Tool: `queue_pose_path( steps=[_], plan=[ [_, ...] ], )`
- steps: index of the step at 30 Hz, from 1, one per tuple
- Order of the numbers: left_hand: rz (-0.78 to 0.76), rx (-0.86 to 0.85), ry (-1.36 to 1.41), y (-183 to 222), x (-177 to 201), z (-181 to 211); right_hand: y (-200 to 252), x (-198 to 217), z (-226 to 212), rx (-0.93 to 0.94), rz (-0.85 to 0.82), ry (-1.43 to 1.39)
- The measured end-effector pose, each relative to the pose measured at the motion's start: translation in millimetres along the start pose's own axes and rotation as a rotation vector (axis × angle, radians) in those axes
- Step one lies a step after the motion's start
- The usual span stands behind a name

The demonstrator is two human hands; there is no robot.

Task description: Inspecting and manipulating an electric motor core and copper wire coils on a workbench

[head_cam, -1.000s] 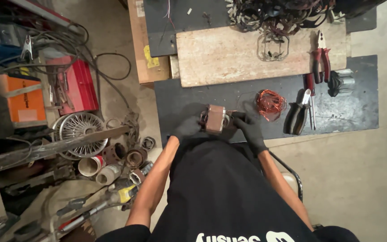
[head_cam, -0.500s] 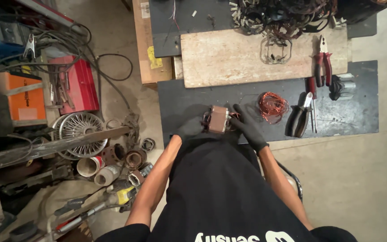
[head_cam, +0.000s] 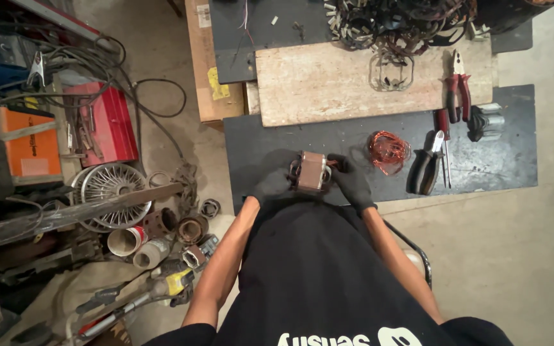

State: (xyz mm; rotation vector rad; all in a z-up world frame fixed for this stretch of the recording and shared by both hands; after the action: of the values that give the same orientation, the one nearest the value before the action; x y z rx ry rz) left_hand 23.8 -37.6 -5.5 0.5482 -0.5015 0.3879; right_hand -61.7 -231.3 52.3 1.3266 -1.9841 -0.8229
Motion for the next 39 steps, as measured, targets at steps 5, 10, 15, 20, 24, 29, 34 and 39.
queue_pose_path(
  steps=[5, 10, 15, 20, 24, 29, 34, 39],
  plan=[
    [-0.012, -0.006, 0.054, -3.2, 1.1, -18.9, 20.6, -5.4, -6.8, -0.145, -0.148, -0.318],
    [0.074, -0.009, 0.298, 23.1, 39.9, 18.3, 36.8, 15.9, -68.7, -0.088, -0.077, 0.144],
    [0.115, 0.006, 0.398, 41.5, 39.3, -4.9, 70.5, 21.2, -131.9, 0.052, -0.131, 0.698],
    [0.14, 0.155, 0.366, 44.8, 29.5, -28.4, 53.4, 22.5, -111.4, -0.023, -0.171, 0.504],
    [0.144, 0.19, 0.464, 50.8, 58.0, 5.9, 22.8, 33.7, -43.5, -0.027, -0.129, 0.226],
    [0.388, 0.171, 0.447, 24.0, 17.0, -55.1, 6.9, 53.7, 16.4, -0.012, 0.04, -0.062],
    [0.426, 0.168, 0.433, 31.7, 52.8, -16.1, 20.4, 39.0, 8.9, 0.011, 0.005, -0.076],
    [0.471, 0.045, 0.437, 35.3, 71.4, 4.2, 18.6, 39.6, -5.4, 0.124, 0.133, 0.148]
  ],
)
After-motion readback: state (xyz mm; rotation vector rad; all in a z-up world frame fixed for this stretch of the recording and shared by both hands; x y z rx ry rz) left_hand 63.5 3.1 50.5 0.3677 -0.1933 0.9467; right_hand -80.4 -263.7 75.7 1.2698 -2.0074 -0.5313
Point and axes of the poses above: each hand's wrist, its own y-axis away from the middle knuckle, its own x-axis out of the back of the hand, z = x × y, the point moved 6 cm from there along -y, towards the middle knuckle, and after that the axes turned 14 degrees about -x, right-handed, at the moved point
